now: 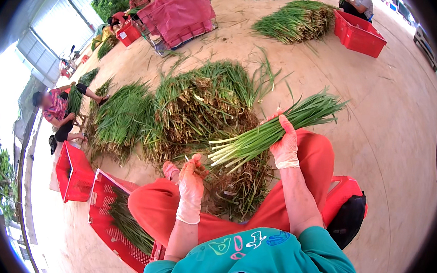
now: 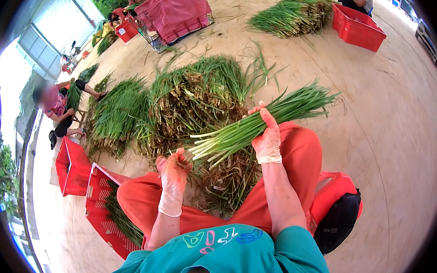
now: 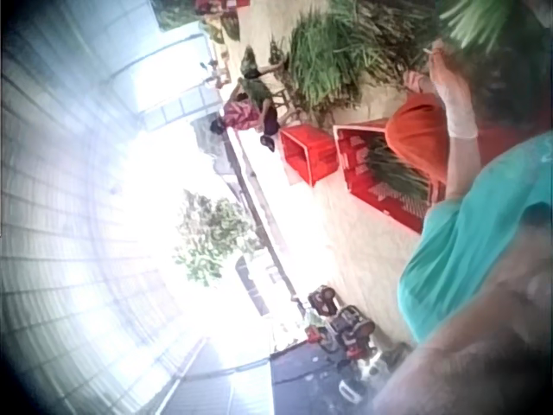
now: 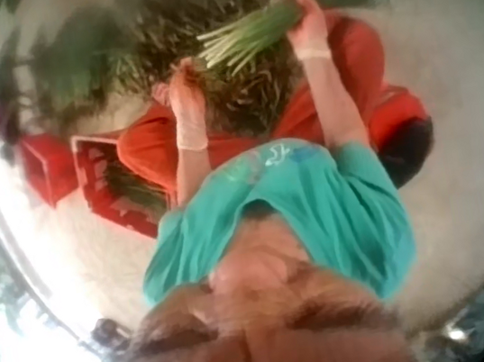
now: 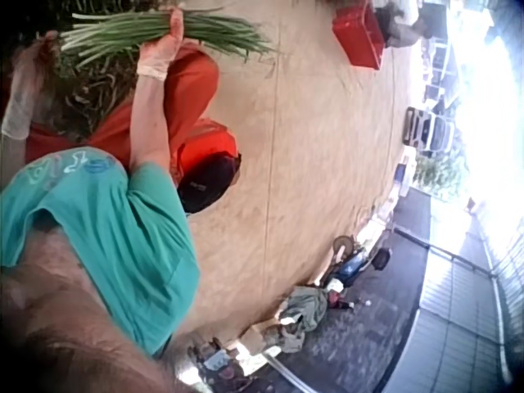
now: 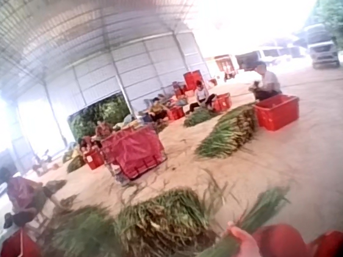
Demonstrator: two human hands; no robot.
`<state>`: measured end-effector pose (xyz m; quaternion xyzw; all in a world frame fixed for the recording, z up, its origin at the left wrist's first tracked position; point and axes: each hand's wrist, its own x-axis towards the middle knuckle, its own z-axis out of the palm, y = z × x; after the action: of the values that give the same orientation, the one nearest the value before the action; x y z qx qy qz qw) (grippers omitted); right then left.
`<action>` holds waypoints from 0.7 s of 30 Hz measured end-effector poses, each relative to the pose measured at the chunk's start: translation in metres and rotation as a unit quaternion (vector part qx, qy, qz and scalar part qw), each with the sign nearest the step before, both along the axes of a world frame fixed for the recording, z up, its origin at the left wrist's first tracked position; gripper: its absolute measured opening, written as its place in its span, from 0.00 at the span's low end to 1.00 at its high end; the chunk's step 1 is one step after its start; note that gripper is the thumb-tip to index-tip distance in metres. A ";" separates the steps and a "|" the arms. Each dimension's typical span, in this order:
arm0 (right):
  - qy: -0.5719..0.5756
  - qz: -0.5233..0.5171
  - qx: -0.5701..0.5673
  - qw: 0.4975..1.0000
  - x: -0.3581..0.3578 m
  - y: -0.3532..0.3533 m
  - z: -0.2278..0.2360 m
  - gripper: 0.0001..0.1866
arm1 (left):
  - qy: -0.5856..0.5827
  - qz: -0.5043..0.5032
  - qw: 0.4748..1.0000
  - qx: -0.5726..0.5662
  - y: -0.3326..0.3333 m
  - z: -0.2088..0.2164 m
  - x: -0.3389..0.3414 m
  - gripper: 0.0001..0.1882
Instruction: The person sorts through green leeks or scallions by hand while sitting on a stool, gathering them into bundles and placing them into a red crate.
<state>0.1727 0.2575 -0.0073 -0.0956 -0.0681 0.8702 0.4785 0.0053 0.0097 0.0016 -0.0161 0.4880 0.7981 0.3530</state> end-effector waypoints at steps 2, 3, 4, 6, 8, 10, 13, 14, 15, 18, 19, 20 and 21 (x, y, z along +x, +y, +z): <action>0.010 0.013 0.003 1.000 -0.001 -0.005 0.011 0.19 | 0.064 -0.039 0.997 -0.017 0.004 0.001 0.000 0.09; 0.009 0.019 0.008 1.000 -0.002 -0.006 0.011 0.19 | 0.111 -0.058 0.991 -0.043 0.010 0.008 0.005 0.10; 0.008 0.025 0.013 1.000 -0.002 -0.007 0.012 0.19 | 0.157 -0.078 0.982 -0.069 0.014 0.011 0.010 0.10; 0.010 0.035 0.022 0.999 -0.004 -0.009 0.009 0.19 | 0.303 -0.099 0.942 -0.108 0.016 0.000 0.012 0.10; 0.016 0.042 0.032 0.999 -0.007 -0.010 0.003 0.20 | 0.505 -0.112 0.841 -0.156 0.018 -0.003 0.015 0.11; -0.010 0.043 0.014 0.999 -0.007 -0.009 -0.002 0.17 | 0.499 -0.118 0.845 -0.150 0.021 -0.004 0.014 0.12; -0.040 0.042 -0.001 0.998 -0.007 -0.007 -0.005 0.15 | 0.387 -0.142 0.896 -0.167 0.016 0.002 0.016 0.06; -0.042 0.044 0.001 0.998 -0.007 -0.006 -0.006 0.15 | 0.350 -0.149 0.912 -0.152 0.013 0.006 0.018 0.05; -0.044 0.045 0.001 0.998 -0.007 -0.006 -0.006 0.15 | 0.313 -0.157 0.926 -0.138 0.009 0.021 0.023 0.05; -0.065 0.039 0.025 0.997 -0.007 -0.007 -0.003 0.15 | 0.253 -0.164 0.948 -0.099 0.002 0.041 0.029 0.04; -0.073 0.038 0.032 0.996 -0.007 -0.011 0.002 0.14 | 0.245 -0.165 0.952 -0.079 0.000 0.045 0.030 0.05; -0.070 0.034 0.025 0.997 -0.006 -0.011 0.006 0.14 | 0.237 -0.166 0.955 -0.060 -0.002 0.050 0.032 0.05; -0.068 0.029 0.019 0.997 -0.005 -0.009 0.009 0.13 | 0.260 -0.167 0.950 -0.045 -0.001 0.059 0.035 0.06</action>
<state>0.1673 0.2484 0.0017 -0.1434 -0.1194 0.8739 0.4488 0.0399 0.0085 0.0604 0.2581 0.5944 0.6810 0.3410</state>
